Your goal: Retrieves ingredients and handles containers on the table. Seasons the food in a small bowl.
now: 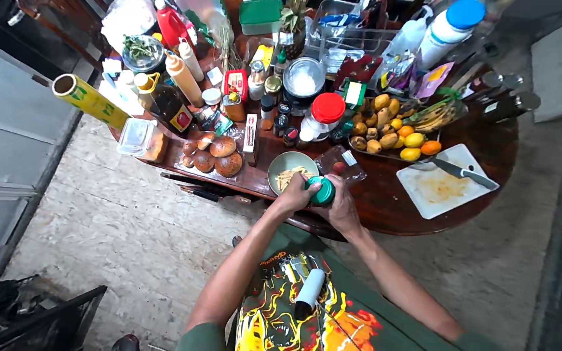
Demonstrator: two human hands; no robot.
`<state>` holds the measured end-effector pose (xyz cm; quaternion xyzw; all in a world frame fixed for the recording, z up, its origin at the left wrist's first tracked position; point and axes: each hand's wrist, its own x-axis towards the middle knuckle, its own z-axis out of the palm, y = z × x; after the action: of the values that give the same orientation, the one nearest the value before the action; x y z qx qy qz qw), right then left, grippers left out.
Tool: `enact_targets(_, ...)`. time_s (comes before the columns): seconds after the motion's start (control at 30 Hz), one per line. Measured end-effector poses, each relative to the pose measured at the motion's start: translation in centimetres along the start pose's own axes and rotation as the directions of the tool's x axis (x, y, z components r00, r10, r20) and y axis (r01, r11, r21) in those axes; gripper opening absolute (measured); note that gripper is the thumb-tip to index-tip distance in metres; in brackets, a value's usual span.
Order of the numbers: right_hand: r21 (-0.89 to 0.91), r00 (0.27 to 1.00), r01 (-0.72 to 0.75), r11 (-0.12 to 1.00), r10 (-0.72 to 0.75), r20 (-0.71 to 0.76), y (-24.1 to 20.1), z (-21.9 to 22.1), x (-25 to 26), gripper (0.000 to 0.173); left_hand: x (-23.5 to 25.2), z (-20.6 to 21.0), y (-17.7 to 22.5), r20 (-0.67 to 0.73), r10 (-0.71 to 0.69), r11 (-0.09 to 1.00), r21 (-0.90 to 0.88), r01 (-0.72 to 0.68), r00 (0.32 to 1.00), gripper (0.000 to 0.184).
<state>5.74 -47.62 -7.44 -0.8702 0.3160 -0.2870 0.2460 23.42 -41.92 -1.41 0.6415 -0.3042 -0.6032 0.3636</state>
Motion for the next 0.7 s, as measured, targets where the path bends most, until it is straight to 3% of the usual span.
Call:
enact_targets(0.2,-0.036,0.996,-0.063,0.997,0.066,0.061,0.2,0.3,-0.4,0.085,0.1,1.6,-0.6,-0.15,0.077,0.98,0.195,-0.047,0.986,0.039)
enact_targets(0.3,-0.038,0.988,-0.118,0.992,0.121,0.1,-0.1,0.0,-0.1,0.063,-0.5,3.6,-1.5,-0.315,0.251,0.949,0.266,-0.169,0.915,0.033)
enact_targets(0.37,-0.042,0.98,-0.153,0.987,0.157,0.122,0.2,0.0,0.0,0.074,-0.7,4.7,-2.8,-0.375,0.387,0.902,0.343,-0.262,0.843,0.037)
enact_targets(0.47,0.005,0.98,-0.095,0.996,0.092,0.175,1.4,0.0,-0.3,0.071,-1.0,5.1,-4.6,-0.301,0.496,0.824,0.459,-0.332,0.814,0.047)
enact_targets(0.6,0.073,0.963,-0.105,0.992,0.083,0.256,2.3,0.5,-0.5,0.056,-1.0,4.1,-6.2,-0.204,0.467,0.846,0.385,-0.368,0.86,0.046)
enact_targets(0.7,0.064,0.945,-0.17,0.983,0.144,0.294,3.3,0.9,0.0,0.074,-0.9,2.6,-7.3,-0.244,0.401,0.908,0.232,-0.349,0.883,0.056)
